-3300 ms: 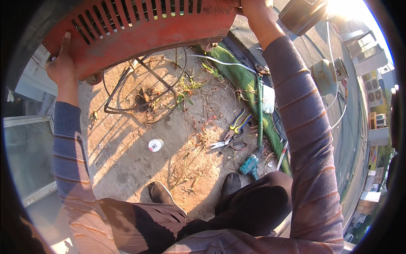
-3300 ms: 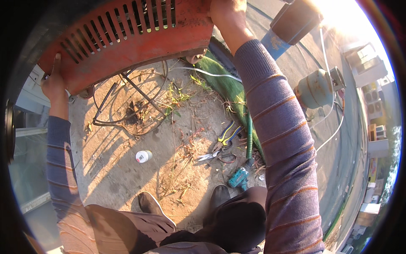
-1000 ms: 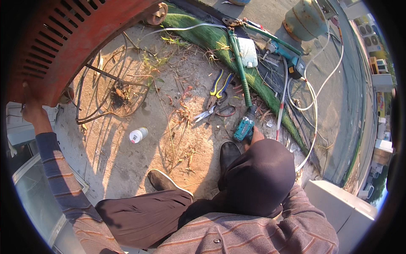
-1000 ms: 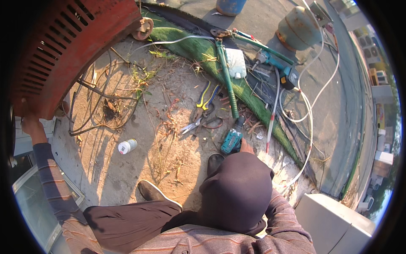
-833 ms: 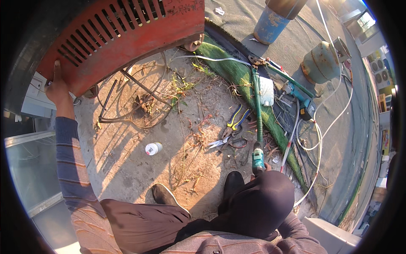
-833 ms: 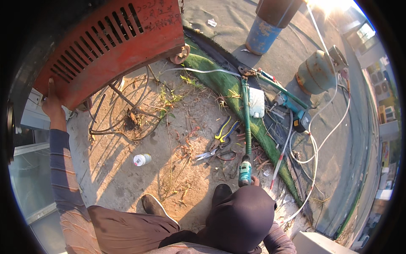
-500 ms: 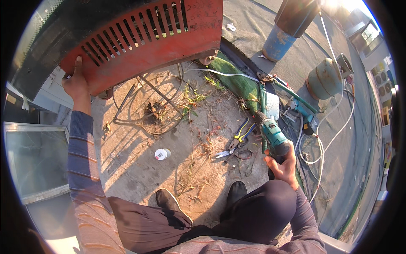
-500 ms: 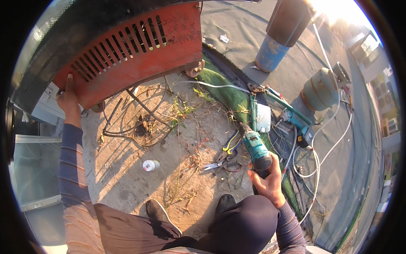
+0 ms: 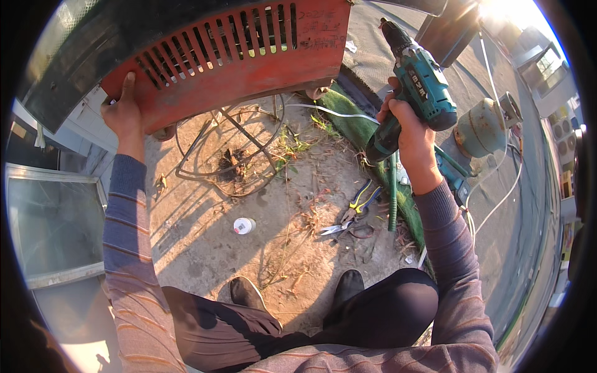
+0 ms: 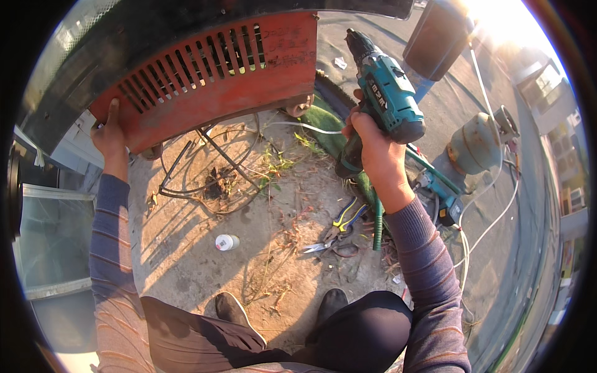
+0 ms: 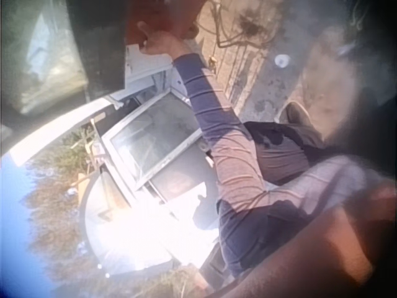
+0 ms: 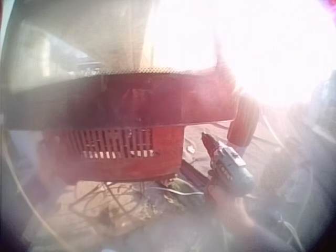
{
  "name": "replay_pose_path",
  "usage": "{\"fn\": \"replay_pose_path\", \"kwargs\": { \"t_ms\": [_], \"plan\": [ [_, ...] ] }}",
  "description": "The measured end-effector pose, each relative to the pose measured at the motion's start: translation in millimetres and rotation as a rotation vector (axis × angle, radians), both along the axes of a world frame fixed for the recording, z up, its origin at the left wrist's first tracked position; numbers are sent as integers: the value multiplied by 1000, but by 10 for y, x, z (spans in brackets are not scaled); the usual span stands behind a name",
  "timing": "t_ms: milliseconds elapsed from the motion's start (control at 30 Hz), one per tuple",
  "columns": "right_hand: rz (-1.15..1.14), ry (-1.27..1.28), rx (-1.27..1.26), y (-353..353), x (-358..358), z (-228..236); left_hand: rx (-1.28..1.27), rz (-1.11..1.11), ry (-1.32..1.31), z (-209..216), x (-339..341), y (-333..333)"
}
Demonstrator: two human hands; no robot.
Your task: The person sits on the ground and assembles a red metal vent cover onto a larger metal structure. They use a cordless drill to secure the cover with screws, handling the drill and the vent cover repeatedly to align and fasten the components.
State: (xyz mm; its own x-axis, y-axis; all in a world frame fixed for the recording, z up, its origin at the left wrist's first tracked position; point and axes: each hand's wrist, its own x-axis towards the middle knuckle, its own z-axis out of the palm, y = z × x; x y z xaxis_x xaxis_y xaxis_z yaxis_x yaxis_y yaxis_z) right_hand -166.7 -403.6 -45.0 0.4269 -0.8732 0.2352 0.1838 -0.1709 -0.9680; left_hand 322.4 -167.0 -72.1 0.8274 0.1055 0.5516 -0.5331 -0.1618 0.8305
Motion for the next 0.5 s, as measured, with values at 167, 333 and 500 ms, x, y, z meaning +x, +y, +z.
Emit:
{"fn": "replay_pose_path", "kwargs": {
  "t_ms": [167,333,500],
  "plan": [
    [78,-41,-24,-138,248,16,46,51,35,-3,-22,8],
    [138,-34,13,-188,271,22,52,22,43,14,-26,15],
    [147,-26,29,-193,275,11,31,-7,27,4,-17,18]
  ]
}}
